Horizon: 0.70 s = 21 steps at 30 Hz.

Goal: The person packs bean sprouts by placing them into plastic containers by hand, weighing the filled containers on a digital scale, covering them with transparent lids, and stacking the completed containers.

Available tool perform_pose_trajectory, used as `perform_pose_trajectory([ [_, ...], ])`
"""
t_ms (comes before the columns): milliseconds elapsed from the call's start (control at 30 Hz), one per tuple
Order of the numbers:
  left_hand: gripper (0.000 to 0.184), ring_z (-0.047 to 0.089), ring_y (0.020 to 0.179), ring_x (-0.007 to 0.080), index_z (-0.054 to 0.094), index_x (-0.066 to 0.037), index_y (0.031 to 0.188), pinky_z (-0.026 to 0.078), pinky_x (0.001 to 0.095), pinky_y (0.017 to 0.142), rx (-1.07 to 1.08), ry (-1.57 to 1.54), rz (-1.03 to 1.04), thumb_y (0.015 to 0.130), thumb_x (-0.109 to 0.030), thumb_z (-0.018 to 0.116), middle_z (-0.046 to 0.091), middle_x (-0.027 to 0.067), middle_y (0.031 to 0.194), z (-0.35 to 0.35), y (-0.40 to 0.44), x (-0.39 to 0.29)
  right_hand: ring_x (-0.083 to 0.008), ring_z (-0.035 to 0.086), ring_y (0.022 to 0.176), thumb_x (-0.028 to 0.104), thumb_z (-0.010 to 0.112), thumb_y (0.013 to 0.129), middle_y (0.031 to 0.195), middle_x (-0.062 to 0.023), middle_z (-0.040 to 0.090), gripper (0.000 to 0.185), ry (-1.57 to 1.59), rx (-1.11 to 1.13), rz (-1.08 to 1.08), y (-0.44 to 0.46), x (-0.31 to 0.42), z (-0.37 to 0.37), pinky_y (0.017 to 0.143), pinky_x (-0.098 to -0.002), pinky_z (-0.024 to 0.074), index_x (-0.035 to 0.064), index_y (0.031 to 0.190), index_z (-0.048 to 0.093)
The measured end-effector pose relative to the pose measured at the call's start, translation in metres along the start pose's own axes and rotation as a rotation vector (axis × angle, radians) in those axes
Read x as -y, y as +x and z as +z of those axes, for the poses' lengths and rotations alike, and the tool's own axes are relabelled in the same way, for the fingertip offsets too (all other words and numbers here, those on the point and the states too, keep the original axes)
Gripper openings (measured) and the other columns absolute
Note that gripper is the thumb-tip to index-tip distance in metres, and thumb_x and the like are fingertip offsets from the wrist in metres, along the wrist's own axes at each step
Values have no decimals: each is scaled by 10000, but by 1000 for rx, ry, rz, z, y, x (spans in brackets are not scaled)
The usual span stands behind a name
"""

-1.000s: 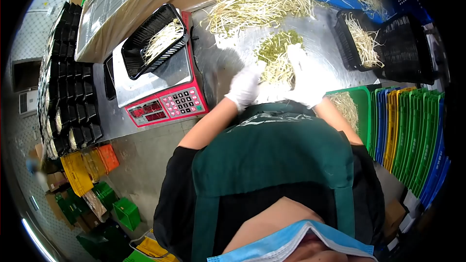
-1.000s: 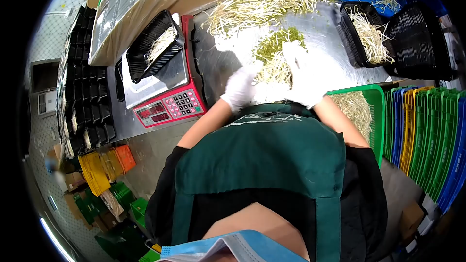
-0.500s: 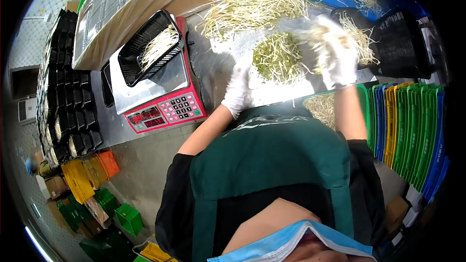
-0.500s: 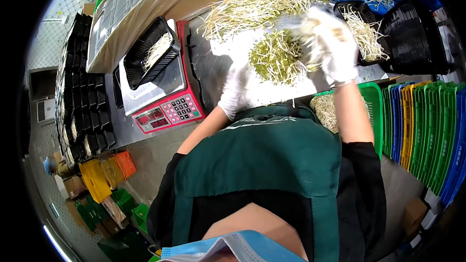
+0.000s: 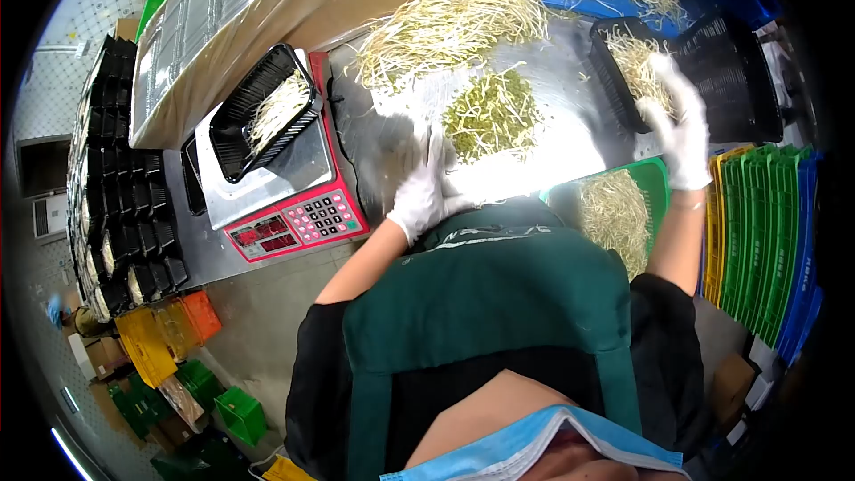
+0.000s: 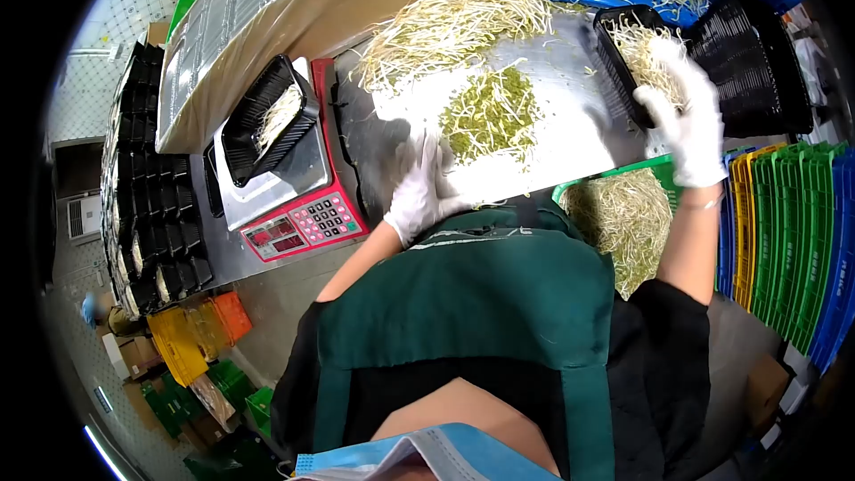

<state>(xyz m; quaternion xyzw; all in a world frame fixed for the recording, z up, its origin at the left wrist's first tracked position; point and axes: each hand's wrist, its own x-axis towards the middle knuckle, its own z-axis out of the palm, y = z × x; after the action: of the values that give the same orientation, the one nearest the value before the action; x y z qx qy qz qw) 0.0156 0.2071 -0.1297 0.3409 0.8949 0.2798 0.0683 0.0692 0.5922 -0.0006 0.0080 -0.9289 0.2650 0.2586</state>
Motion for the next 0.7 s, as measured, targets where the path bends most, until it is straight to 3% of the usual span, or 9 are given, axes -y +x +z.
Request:
perform_pose_trajectory([
  [33,1246,192,1352,466,133,25,1450,180,507,1110,-15,35,-40,557,-459,854,196,291,1433,-9,-3,-15,-264,550,1168,93,712,766,1295,-152,560,489,429,39,288,-16,19,26,994,-355,427,44,1236,586],
  [100,1244,168,1357,473,131,23,1451,142,505,1120,-4,-113,11,566,-494,837,175,298,1446,1,1,-11,-231,505,1218,92,715,775,1334,-116,536,554,415,271,119,-22,25,79,1013,-345,409,42,1296,536],
  [167,1182,161,1385,438,110,-17,1481,181,553,1096,109,163,-123,619,-455,789,95,264,1511,-2,26,-30,-255,477,1255,166,727,775,1357,-122,516,619,796,259,223,-9,28,134,1039,-366,383,66,1340,495],
  [267,1021,194,1375,427,152,14,1467,185,537,1102,-39,321,-82,694,-346,716,185,267,1481,25,67,-20,-302,487,1227,345,687,807,1356,-148,503,620,272,238,-52,20,18,186,1018,-397,388,75,1331,496],
  [400,824,269,1345,400,253,38,1424,250,478,1090,53,244,-84,737,-228,621,301,282,1419,25,99,-24,-279,588,1070,289,674,828,1141,-104,657,367,265,253,-106,15,17,212,960,-368,428,94,1139,658],
  [500,609,486,1139,371,438,29,1293,389,426,983,262,-115,1,808,-280,636,501,217,1254,49,102,-54,-267,623,962,250,654,847,1043,-116,683,287,536,316,214,-17,0,191,885,-359,473,68,1066,684],
  [600,725,491,1140,348,437,18,1298,397,410,990,469,-682,127,799,-443,690,512,206,1242,107,86,-112,-234,629,952,222,637,861,1018,-113,684,293,457,232,469,-84,-29,114,886,-329,469,13,1065,669],
  [667,896,361,1298,392,331,1,1408,294,445,1084,220,-287,572,749,-451,738,386,236,1400,127,70,-155,-216,627,963,193,577,902,1060,-130,680,268,471,213,705,-157,-46,46,902,-321,462,13,1072,680],
  [700,996,252,1359,428,210,2,1462,214,450,1126,696,-600,504,764,-511,700,264,257,1473,106,71,-173,-202,608,1047,199,559,926,1119,-116,669,283,508,170,884,-206,-51,19,943,-304,436,15,1111,669],
])
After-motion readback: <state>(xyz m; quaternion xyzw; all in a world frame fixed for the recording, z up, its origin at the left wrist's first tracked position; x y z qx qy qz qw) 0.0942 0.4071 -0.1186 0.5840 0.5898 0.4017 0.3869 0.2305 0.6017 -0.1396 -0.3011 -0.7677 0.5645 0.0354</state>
